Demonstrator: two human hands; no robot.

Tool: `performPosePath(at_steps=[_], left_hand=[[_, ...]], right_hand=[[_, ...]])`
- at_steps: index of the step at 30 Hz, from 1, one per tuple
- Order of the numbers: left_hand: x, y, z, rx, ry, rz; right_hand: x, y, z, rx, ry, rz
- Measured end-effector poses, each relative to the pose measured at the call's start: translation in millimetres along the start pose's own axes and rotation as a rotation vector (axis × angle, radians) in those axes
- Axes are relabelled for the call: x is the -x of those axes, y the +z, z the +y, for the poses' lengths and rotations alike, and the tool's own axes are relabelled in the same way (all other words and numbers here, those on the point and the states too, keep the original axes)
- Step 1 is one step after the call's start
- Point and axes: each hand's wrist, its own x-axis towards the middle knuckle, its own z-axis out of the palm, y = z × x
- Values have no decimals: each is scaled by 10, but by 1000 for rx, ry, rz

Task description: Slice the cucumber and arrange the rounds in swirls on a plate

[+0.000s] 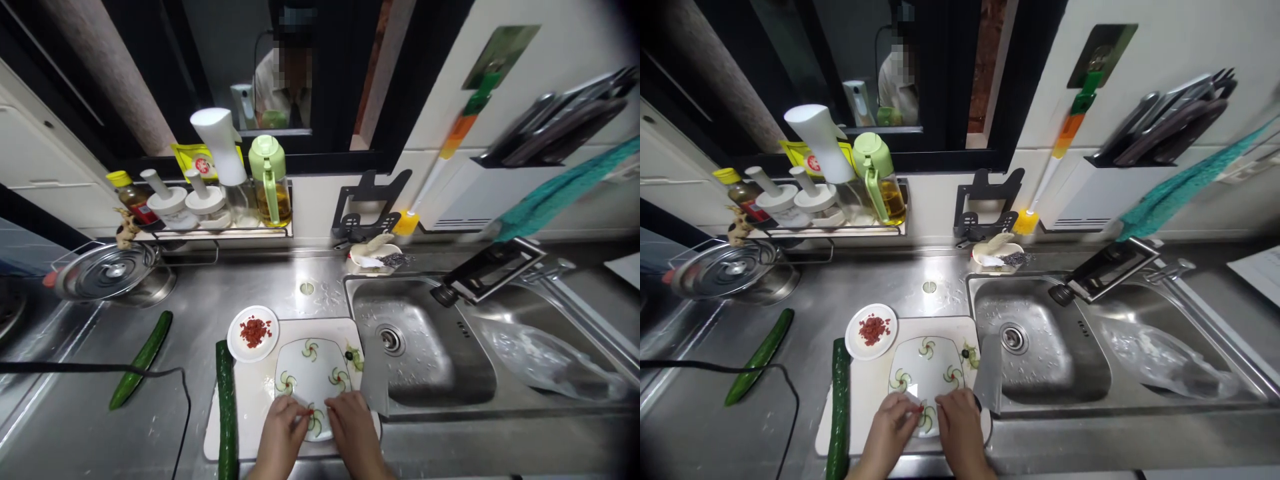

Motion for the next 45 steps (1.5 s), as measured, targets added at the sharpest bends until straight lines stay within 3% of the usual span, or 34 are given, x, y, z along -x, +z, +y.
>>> performPosePath(at_steps=[5, 15, 27, 37, 45], left_hand=[[76, 79, 6, -105, 86, -39], [71, 61, 67, -151, 91, -38], [68, 69, 69, -208, 116, -94], [84, 67, -15, -181, 170, -84], [123, 26, -28, -143, 138, -16]], right_hand=[[132, 57, -50, 0, -40, -117], [252, 193, -36, 39, -68, -172], [231, 198, -38, 49, -57, -168], [198, 166, -31, 47, -77, -127], [199, 94, 6, -24, -40, -41]])
